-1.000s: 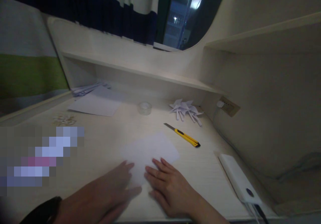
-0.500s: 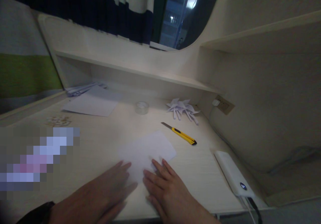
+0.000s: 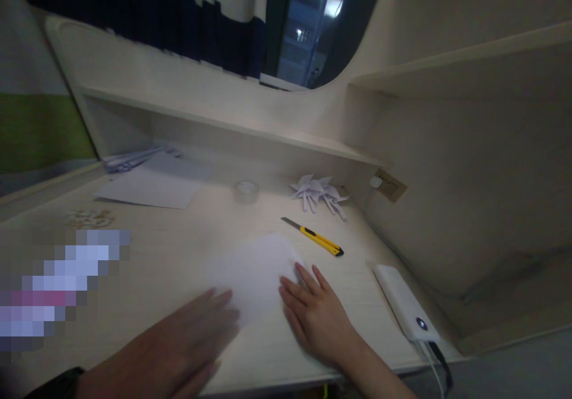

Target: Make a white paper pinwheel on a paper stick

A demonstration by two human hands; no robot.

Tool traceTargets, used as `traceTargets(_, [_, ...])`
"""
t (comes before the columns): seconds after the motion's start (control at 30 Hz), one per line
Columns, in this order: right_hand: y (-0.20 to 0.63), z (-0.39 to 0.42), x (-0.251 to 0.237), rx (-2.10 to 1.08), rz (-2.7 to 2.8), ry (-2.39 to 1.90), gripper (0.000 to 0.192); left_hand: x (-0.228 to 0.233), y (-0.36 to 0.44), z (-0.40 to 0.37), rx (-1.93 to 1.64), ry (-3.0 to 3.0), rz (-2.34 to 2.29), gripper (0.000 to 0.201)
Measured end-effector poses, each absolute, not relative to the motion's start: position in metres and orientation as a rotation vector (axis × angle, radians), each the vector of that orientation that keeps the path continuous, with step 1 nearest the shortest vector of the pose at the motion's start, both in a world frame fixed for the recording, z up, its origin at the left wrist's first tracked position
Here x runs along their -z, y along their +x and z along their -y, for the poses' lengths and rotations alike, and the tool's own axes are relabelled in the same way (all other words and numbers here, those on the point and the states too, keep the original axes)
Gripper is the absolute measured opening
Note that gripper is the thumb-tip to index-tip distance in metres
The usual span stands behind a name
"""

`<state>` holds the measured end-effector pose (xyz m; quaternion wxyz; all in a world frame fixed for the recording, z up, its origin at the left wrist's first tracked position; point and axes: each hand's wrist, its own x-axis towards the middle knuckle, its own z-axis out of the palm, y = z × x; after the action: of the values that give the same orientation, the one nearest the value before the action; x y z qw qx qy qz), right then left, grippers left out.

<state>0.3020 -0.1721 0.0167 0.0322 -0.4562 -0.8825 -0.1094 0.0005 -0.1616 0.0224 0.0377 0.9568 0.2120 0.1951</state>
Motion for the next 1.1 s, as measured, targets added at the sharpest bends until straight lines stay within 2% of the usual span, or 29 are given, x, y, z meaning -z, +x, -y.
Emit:
traceTargets(0.2, [0.335,0.157,-0.009,0.389,2.620,-1.542,0.037,-0.025,0.000,0.162,-0.562,2.972,-0.661,0.042])
traceTargets(0.57, [0.338,0.159,-0.001,0.315,2.545,-1.564,0.039,-0.029,0.000,0.160,-0.563,2.976,-0.667,0.040])
traceTargets(0.73, [0.338,0.157,0.003,0.066,2.372,-1.631,0.036,-0.027,0.000,0.160,-0.588,2.985,-0.656,0.044])
traceTargets(0.9, [0.324,0.128,-0.010,-0.283,1.978,-1.765,0.039,-0.021,0.001,0.166,-0.564,3.024,-0.680,0.045])
traceTargets(0.97, [0.320,0.109,-0.016,-0.454,1.870,-1.846,0.042,-0.020,0.002,0.169,-0.540,3.043,-0.692,0.044])
traceTargets(1.1, [0.318,0.074,-0.027,-0.604,1.848,-1.907,0.051,-0.019,0.007,0.175,-0.502,3.078,-0.736,0.044])
